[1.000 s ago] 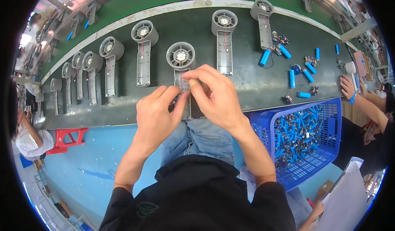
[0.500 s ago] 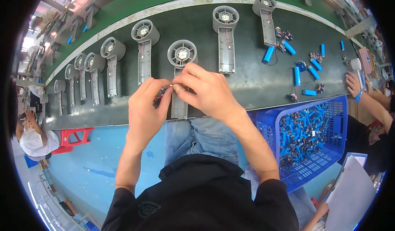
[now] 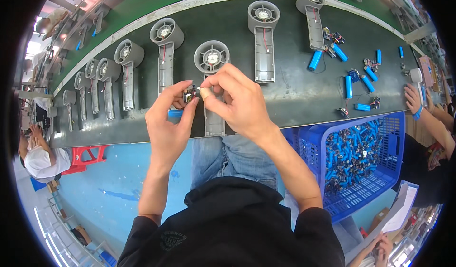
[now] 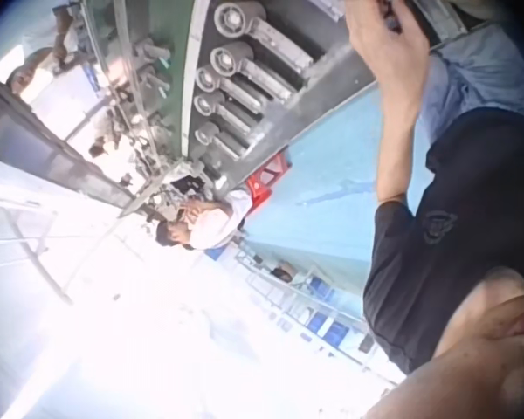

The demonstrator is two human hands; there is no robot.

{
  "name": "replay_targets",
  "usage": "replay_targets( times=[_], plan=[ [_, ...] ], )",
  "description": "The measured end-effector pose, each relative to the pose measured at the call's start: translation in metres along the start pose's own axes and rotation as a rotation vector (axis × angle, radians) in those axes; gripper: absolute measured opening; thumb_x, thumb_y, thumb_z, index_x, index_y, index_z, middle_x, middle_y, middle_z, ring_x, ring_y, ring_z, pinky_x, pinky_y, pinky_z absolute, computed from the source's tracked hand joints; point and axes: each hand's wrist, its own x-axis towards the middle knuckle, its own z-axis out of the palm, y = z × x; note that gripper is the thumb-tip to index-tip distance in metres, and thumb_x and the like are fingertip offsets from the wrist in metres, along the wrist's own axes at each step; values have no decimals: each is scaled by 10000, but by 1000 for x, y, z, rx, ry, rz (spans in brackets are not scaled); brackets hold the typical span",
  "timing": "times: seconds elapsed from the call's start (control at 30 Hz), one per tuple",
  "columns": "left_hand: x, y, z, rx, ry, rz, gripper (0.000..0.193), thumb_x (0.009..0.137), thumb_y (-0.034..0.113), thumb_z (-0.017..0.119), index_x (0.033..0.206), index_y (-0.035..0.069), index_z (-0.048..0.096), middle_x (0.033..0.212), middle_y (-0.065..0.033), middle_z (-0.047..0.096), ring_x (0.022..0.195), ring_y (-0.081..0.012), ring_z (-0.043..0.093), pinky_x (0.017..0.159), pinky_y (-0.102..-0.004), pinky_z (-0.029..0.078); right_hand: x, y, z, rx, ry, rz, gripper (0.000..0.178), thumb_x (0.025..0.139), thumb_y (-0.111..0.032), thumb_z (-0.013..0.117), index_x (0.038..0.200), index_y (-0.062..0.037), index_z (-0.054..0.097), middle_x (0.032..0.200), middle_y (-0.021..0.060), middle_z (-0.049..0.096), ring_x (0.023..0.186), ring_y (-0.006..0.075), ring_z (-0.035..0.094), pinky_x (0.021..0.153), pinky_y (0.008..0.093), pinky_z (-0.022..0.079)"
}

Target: Manual assembly of small electronic components on a factory production line.

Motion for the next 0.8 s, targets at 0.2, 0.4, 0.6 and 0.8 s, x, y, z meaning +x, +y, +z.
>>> replay_targets(
  times=[0.2, 0.4, 0.6, 0.8],
  plan=[
    [-2, 1, 13, 86, 81, 32, 342, 765, -92, 684, 1088, 17, 654, 815, -85, 613, 708, -222, 577, 632, -325, 489, 2, -2, 1, 34, -6, 13, 92, 814, -8, 719, 896, 16, 683, 812, 12, 546, 499, 16, 358, 461, 213, 281],
    [0, 0, 15, 110, 130, 60, 356, 739, -109, 677, 1071, 19, 676, 818, -85, 588, 717, -224, 573, 607, -318, 476, 2, 2, 3, 12, 22, -6, 98, 809, -5, 725, 898, 14, 689, 787, 2, 539, 496, 13, 359, 455, 208, 267],
    [2, -2, 16, 106, 165, 74, 337, 720, -127, 671, 1028, 5, 708, 809, -77, 558, 702, -214, 559, 566, -319, 433, 2, 3, 5, -45, 35, -65, 100, 810, -9, 733, 900, 10, 694, 790, -2, 544, 497, 8, 364, 442, 213, 266],
    [1, -2, 17, 78, 159, 47, 344, 721, -130, 667, 1034, 4, 718, 808, -68, 544, 695, -205, 541, 560, -315, 416, 1, 4, 7, -57, 59, -68, 96, 814, -7, 731, 901, 10, 696, 798, -1, 556, 498, 8, 388, 439, 213, 278]
  ],
)
